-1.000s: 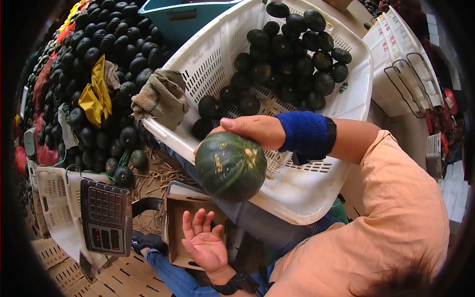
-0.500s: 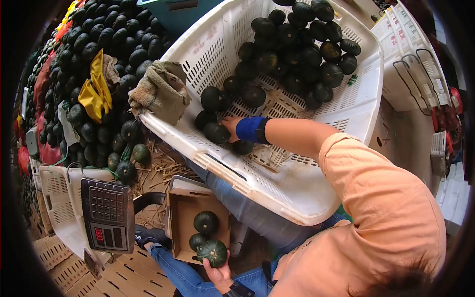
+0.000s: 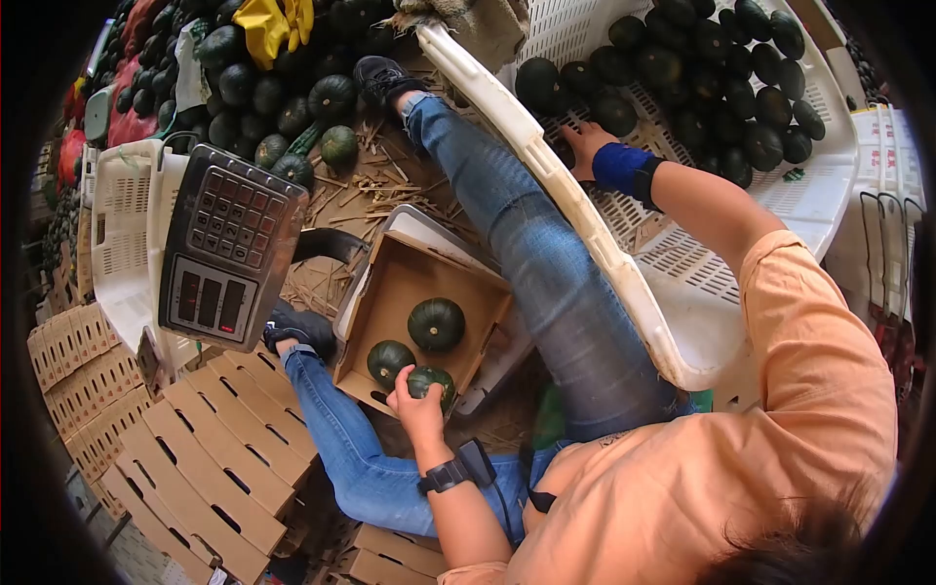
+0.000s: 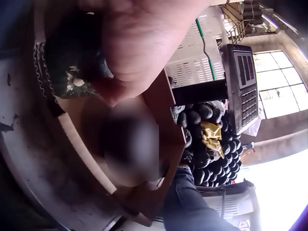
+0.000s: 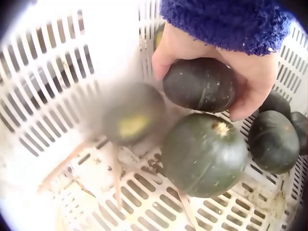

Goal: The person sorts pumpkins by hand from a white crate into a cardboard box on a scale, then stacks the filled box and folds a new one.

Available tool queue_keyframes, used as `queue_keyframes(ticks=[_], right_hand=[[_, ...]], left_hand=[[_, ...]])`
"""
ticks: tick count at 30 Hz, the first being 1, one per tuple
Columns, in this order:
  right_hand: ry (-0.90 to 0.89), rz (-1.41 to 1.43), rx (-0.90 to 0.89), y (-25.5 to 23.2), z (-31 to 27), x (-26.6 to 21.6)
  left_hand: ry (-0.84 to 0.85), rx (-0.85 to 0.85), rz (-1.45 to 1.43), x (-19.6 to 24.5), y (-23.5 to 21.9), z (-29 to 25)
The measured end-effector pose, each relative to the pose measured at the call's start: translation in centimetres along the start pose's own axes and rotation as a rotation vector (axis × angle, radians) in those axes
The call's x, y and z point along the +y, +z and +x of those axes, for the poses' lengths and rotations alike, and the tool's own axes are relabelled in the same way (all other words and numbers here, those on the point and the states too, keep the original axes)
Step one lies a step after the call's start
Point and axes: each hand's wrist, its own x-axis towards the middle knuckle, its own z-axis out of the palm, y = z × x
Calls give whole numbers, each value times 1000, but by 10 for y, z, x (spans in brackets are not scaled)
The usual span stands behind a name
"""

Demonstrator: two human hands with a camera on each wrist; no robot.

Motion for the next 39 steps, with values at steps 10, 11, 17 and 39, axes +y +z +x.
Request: queue_keyframes(ticks=[10, 11, 17, 39], right_hand=[[-334, 2230, -770, -141, -120, 4], [-327, 2301, -748, -152, -131, -5], [-298, 2323, -761, -159, -153, -21], [-1329, 1200, 19, -164, -201, -68]], left_hand=[[24, 457, 322, -27, 26, 25], [69, 585, 508, -27, 33, 22], [9, 407, 453, -32, 33, 20], [683, -420, -1136, 222, 9, -89]])
